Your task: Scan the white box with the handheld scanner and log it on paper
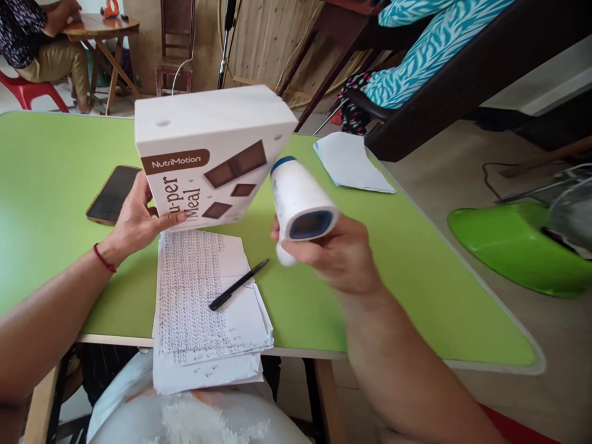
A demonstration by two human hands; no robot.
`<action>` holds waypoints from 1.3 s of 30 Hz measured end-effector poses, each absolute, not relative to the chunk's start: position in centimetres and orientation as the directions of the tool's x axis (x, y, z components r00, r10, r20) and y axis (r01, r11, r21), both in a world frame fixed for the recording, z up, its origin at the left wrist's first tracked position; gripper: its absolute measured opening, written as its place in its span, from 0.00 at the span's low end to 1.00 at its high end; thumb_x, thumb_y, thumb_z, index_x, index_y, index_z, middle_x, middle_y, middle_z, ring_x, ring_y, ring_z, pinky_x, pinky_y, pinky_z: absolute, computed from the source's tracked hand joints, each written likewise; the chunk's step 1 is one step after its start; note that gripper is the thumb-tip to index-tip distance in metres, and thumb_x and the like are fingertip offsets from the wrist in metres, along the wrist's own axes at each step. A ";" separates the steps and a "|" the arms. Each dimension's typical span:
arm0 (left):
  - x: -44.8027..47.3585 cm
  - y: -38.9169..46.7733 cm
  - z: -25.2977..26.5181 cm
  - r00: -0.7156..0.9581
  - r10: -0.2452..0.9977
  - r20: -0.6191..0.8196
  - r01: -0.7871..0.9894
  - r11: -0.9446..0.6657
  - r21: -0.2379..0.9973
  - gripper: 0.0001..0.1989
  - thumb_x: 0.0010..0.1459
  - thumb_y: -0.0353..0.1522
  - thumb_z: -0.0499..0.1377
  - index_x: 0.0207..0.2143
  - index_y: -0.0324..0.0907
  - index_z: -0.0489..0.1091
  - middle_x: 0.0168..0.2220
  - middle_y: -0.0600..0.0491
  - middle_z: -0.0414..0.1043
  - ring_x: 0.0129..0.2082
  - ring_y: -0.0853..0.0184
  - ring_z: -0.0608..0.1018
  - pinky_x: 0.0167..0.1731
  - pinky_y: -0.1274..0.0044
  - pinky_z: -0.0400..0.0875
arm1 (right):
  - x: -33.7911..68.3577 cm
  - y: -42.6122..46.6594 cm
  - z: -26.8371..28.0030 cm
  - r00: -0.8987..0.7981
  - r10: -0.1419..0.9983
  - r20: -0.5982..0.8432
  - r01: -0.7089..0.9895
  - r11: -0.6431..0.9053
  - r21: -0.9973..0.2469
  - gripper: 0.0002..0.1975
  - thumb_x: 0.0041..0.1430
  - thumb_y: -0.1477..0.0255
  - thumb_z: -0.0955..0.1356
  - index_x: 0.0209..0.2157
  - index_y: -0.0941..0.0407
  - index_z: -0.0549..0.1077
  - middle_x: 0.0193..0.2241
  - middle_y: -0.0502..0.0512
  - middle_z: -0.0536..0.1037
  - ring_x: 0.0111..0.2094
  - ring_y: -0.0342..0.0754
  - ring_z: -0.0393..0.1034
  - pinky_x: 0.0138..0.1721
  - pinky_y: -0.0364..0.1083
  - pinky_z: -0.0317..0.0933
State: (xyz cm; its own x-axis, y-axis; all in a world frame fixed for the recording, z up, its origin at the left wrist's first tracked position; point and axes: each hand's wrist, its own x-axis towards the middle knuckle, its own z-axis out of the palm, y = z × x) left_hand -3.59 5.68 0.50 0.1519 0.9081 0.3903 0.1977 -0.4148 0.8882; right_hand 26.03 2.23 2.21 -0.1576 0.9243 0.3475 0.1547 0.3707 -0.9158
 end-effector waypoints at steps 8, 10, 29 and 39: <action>-5.2 7.9 -1.5 0.166 0.897 0.410 0.252 -0.441 0.862 0.39 0.47 0.42 0.75 0.58 0.46 0.63 0.57 0.43 0.68 0.61 0.45 0.69 0.52 0.59 0.76 | 29.4 6.4 -0.2 -0.252 0.957 0.146 0.836 0.291 -0.466 0.19 0.49 0.66 0.71 0.44 0.56 0.78 0.33 0.57 0.77 0.33 0.53 0.72 0.35 0.50 0.67; -5.2 8.2 -1.6 0.187 0.890 0.415 0.253 -0.452 0.855 0.38 0.47 0.43 0.74 0.57 0.46 0.64 0.56 0.44 0.68 0.61 0.45 0.69 0.54 0.59 0.75 | 29.1 6.6 -1.0 -0.288 0.951 0.110 0.872 0.308 -0.381 0.18 0.51 0.66 0.70 0.44 0.57 0.78 0.33 0.57 0.77 0.33 0.53 0.72 0.34 0.49 0.65; -2.9 4.5 1.2 0.155 0.503 0.850 0.595 -0.734 0.326 0.13 0.63 0.39 0.63 0.40 0.43 0.63 0.31 0.57 0.61 0.24 0.76 0.63 0.23 0.78 0.61 | 27.5 2.5 0.8 -0.762 0.637 0.112 0.619 0.768 -0.164 0.09 0.55 0.80 0.66 0.25 0.56 0.77 0.22 0.53 0.76 0.26 0.46 0.70 0.28 0.46 0.57; -1.8 3.0 -0.2 0.712 0.610 0.348 0.506 -0.789 0.348 0.12 0.64 0.36 0.60 0.45 0.37 0.73 0.40 0.46 0.69 0.36 0.63 0.75 0.36 0.73 0.71 | 24.8 1.8 -0.5 -0.126 0.948 0.291 0.208 0.312 -0.927 0.03 0.50 0.73 0.69 0.26 0.51 0.70 0.20 0.48 0.71 0.20 0.43 0.63 0.20 0.45 0.58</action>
State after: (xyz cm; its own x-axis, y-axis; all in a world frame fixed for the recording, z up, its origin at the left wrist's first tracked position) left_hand -1.81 3.04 -0.19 0.7122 0.6097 0.3480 0.5057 -0.7894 0.3481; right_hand 24.80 1.79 -0.46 -0.1259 0.9484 0.2909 0.2079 0.3119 -0.9271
